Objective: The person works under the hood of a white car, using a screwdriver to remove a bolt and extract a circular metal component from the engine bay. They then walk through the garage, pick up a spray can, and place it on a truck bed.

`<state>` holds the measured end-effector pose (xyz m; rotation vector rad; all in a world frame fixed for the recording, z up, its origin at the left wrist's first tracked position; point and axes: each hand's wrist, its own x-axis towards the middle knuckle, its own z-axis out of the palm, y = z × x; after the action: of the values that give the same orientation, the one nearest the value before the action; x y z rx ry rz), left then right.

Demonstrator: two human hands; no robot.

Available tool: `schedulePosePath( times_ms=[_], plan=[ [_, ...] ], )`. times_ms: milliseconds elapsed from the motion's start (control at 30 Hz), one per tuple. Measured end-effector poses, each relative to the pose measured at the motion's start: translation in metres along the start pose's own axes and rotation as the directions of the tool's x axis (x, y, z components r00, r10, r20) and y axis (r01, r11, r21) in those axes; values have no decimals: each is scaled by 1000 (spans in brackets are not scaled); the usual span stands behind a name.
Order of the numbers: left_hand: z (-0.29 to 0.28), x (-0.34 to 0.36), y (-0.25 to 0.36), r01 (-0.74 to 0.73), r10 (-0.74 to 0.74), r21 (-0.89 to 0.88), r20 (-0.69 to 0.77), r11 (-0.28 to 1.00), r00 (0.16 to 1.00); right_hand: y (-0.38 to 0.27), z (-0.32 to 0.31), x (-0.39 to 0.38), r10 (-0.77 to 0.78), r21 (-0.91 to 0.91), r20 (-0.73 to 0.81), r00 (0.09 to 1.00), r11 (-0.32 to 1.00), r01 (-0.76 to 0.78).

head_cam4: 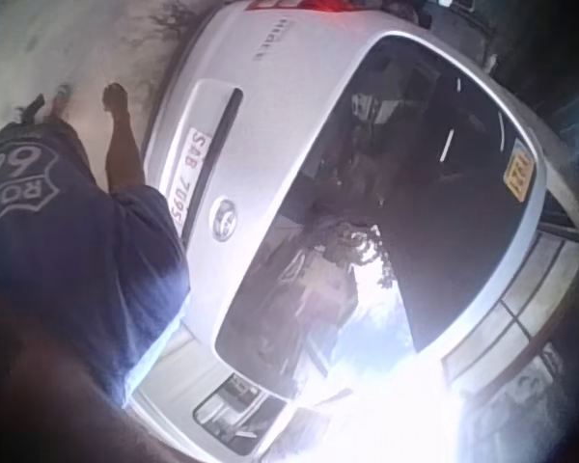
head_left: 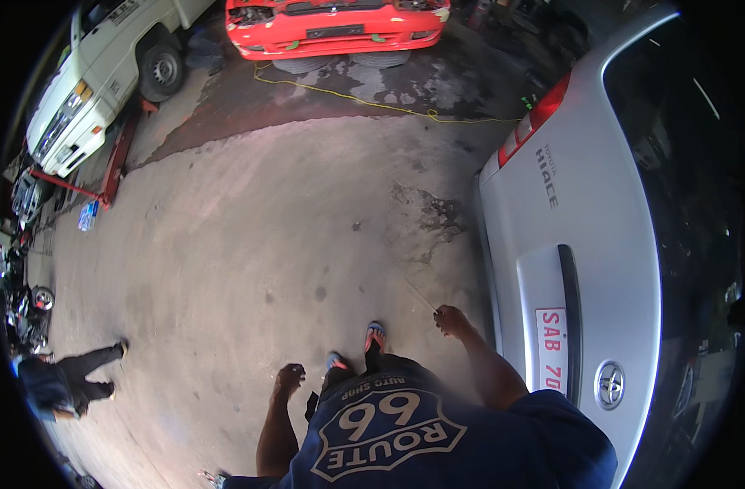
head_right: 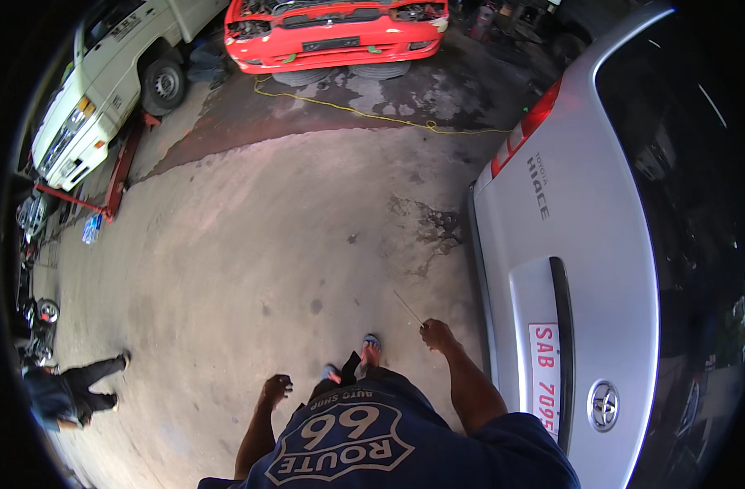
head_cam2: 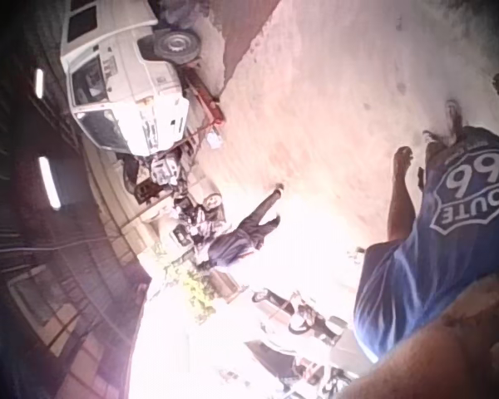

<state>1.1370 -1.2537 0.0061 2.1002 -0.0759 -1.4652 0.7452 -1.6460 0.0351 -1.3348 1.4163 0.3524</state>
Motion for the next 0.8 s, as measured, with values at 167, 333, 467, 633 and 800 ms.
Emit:
schedulePosePath(
  times_ms=[167,333,467,633,800],
  plan=[
    [-4,65,4,-50,-24,373,189,927,982,-89,-42,44,41,-66,23,999,997,-39],
    [-53,138,64,243,-301,247,235,938,924,-111,-73,99,152,-558,176,973,830,-28],
    [-112,251,184,301,-409,335,321,893,854,-132,-79,118,509,-123,31,860,856,-502],
    [-153,448,452,25,-224,710,188,704,956,-146,-77,183,-563,-7,-345,751,802,597],
    [-81,546,749,-493,646,824,219,279,732,-158,-81,332,-175,-441,-20,984,885,148]
  ],
)
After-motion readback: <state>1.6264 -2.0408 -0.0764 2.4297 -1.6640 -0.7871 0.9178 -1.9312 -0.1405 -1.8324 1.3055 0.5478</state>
